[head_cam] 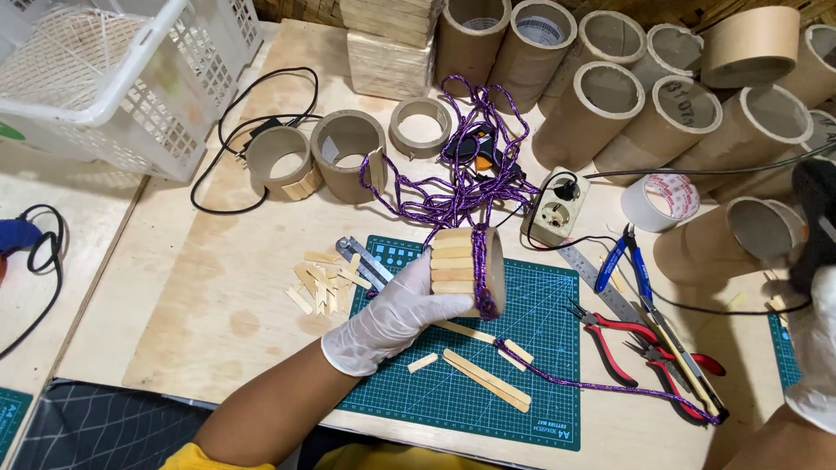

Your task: Decorating a cardboard tube by wrapping it with purple cord and gluing wooden popsicle sticks around its exterior.

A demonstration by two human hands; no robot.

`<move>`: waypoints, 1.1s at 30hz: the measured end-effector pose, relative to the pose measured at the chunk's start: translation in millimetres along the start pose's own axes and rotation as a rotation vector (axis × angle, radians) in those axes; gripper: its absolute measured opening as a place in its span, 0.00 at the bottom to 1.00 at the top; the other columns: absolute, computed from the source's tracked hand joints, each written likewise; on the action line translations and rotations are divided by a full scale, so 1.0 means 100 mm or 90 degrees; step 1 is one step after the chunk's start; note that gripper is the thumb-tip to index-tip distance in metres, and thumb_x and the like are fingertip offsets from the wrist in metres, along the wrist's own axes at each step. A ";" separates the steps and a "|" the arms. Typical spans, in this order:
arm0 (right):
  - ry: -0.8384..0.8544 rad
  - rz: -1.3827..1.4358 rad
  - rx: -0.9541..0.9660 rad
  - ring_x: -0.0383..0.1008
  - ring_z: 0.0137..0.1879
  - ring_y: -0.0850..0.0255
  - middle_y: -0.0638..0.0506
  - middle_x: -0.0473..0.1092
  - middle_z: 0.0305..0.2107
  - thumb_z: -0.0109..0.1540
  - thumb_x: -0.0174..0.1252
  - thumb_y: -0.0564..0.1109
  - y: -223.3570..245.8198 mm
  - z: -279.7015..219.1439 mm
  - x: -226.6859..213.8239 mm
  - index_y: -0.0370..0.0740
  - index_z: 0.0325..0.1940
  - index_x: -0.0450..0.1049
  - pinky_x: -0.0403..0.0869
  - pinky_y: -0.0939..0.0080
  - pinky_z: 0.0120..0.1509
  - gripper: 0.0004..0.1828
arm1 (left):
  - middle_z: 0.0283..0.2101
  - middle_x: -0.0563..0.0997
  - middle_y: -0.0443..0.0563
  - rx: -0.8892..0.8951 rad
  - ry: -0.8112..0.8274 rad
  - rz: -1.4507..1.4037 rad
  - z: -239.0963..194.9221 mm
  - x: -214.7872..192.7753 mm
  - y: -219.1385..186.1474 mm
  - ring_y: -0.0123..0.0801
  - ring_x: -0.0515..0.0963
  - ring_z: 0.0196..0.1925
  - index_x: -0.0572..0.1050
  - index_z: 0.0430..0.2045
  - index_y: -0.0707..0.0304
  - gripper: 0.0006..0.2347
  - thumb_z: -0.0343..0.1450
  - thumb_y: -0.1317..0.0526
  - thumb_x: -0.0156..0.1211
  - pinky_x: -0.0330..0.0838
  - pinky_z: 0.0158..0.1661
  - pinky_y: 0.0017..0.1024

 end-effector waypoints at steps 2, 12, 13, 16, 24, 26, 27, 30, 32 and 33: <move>0.094 0.361 0.148 0.74 0.58 0.74 0.61 0.69 0.63 0.75 0.49 0.60 -0.10 -0.14 0.23 0.61 0.85 0.56 0.74 0.80 0.48 0.33 | 0.55 0.78 0.59 0.004 0.002 0.045 -0.02 0.07 -0.05 0.40 0.80 0.56 0.62 0.65 0.67 0.33 0.64 0.61 0.69 0.78 0.56 0.36; 0.683 0.913 0.105 0.74 0.44 0.46 0.30 0.70 0.46 0.71 0.61 0.49 2.01 -1.08 1.55 0.25 0.65 0.58 0.76 0.49 0.47 0.29 | 0.53 0.79 0.56 -0.031 -0.025 0.144 -0.03 0.09 0.01 0.38 0.80 0.52 0.63 0.65 0.63 0.33 0.63 0.59 0.68 0.80 0.51 0.33; 0.745 0.902 0.052 0.71 0.43 0.51 0.34 0.70 0.43 0.73 0.63 0.51 2.15 -1.13 1.63 0.31 0.67 0.55 0.76 0.53 0.45 0.31 | 0.53 0.79 0.56 -0.034 -0.037 0.150 -0.03 0.07 0.02 0.38 0.80 0.53 0.63 0.65 0.63 0.34 0.62 0.59 0.68 0.79 0.53 0.34; 0.711 0.819 -0.005 0.64 0.44 0.58 0.44 0.64 0.45 0.72 0.60 0.51 2.07 -1.09 1.60 0.36 0.73 0.54 0.70 0.58 0.45 0.33 | 0.53 0.79 0.54 -0.001 -0.016 0.167 -0.05 0.12 -0.03 0.36 0.79 0.54 0.62 0.65 0.63 0.34 0.62 0.57 0.69 0.78 0.55 0.34; 0.502 0.181 -0.292 0.79 0.25 0.65 0.56 0.77 0.28 0.58 0.61 0.51 1.94 -1.00 1.52 0.42 0.50 0.75 0.84 0.67 0.34 0.18 | 0.52 0.79 0.55 -0.035 -0.058 0.174 -0.04 0.07 0.00 0.36 0.81 0.51 0.63 0.64 0.63 0.31 0.64 0.58 0.65 0.80 0.53 0.33; 0.505 0.157 -0.300 0.84 0.33 0.59 0.54 0.79 0.33 0.58 0.64 0.56 1.89 -1.00 1.50 0.44 0.53 0.75 0.87 0.63 0.43 0.23 | 0.51 0.80 0.56 -0.059 -0.082 0.185 -0.05 0.02 0.04 0.38 0.83 0.50 0.64 0.63 0.62 0.31 0.63 0.58 0.66 0.81 0.52 0.33; 0.522 0.173 -0.317 0.85 0.37 0.57 0.53 0.81 0.37 0.57 0.66 0.54 1.90 -1.00 1.50 0.44 0.54 0.75 0.86 0.60 0.47 0.24 | 0.53 0.79 0.56 -0.043 -0.072 0.193 -0.04 0.02 0.05 0.38 0.81 0.52 0.63 0.64 0.62 0.32 0.63 0.57 0.66 0.80 0.53 0.34; 0.536 0.193 -0.322 0.86 0.39 0.57 0.53 0.82 0.40 0.57 0.67 0.51 1.98 -0.98 1.50 0.43 0.54 0.76 0.86 0.60 0.48 0.23 | 0.55 0.78 0.55 -0.027 -0.053 0.200 -0.03 0.03 0.08 0.37 0.80 0.55 0.62 0.65 0.61 0.34 0.63 0.56 0.67 0.80 0.54 0.34; 0.533 0.195 -0.316 0.86 0.36 0.59 0.54 0.81 0.38 0.58 0.64 0.51 2.01 -0.97 1.49 0.42 0.53 0.76 0.86 0.63 0.44 0.21 | 0.56 0.78 0.55 -0.021 -0.046 0.199 -0.02 0.05 0.09 0.37 0.79 0.56 0.63 0.66 0.60 0.34 0.63 0.55 0.67 0.80 0.54 0.34; 0.518 0.141 -0.265 0.85 0.35 0.59 0.55 0.82 0.36 0.57 0.65 0.53 1.90 -0.93 1.50 0.45 0.52 0.78 0.85 0.63 0.43 0.21 | 0.55 0.78 0.55 -0.019 -0.042 0.195 -0.02 0.06 0.09 0.36 0.79 0.56 0.63 0.66 0.61 0.34 0.63 0.56 0.67 0.80 0.55 0.34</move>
Point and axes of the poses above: each hand's wrist, its own z-axis towards the middle knuckle, its own x-axis out of the palm, y = z × x, the point moved 10 cm from there along z, towards the middle knuckle
